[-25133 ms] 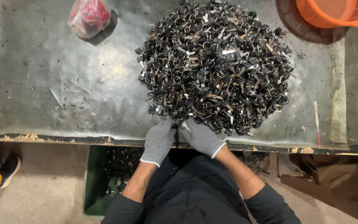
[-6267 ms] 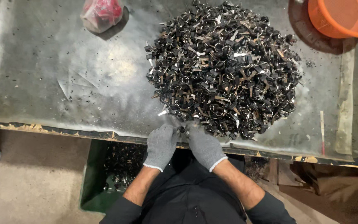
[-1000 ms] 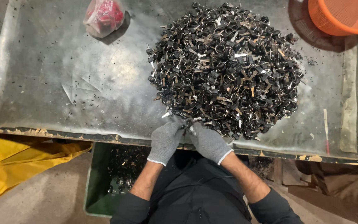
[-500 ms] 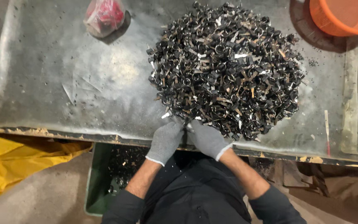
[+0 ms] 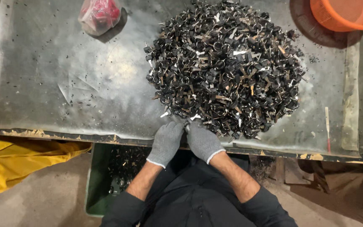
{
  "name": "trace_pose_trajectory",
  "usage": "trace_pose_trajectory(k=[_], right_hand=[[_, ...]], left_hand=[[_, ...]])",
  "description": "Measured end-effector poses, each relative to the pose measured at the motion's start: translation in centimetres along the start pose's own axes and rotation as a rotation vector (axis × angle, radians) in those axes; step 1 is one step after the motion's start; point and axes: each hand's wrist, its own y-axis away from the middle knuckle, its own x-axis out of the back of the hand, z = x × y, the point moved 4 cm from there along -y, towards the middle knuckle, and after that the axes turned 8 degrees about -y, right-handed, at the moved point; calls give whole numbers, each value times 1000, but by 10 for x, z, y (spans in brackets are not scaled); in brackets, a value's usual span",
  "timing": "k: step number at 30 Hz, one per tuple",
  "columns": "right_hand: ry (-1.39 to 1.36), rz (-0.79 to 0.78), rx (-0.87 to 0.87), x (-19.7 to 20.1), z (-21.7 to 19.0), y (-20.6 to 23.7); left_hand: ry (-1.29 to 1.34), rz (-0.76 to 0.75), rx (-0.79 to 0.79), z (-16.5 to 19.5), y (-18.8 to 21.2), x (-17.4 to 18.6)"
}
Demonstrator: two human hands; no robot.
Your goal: The person sits at a metal workbench and sorts through a large pile of small black metal components, picking up pieces by hand, examining them, and dropping rejected pieces into a green bin below the table while keeping the rest in a pile. The person occasionally gathers and turns over sections of the pile while continuing to sort.
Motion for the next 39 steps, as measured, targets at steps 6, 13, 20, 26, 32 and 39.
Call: trace_pose_trajectory(k=[6, 13, 20, 26, 32, 39], right_hand=[[176, 134, 91, 6, -14, 16], [113, 55, -18, -22, 0, -2], [-296, 26, 160, 1, 17, -8], [37, -155, -64, 3, 8, 20], [180, 67, 114, 8, -16, 20], [-140, -177, -54, 4, -4, 5]], left_hand=[[151, 70, 171, -3, -1, 2], [156, 33, 156, 2, 5, 7], [13, 122, 178, 5, 7, 19], [95, 88, 264, 1, 14, 15], [42, 69, 164, 2, 15, 12], [35, 81, 129, 3, 17, 13]])
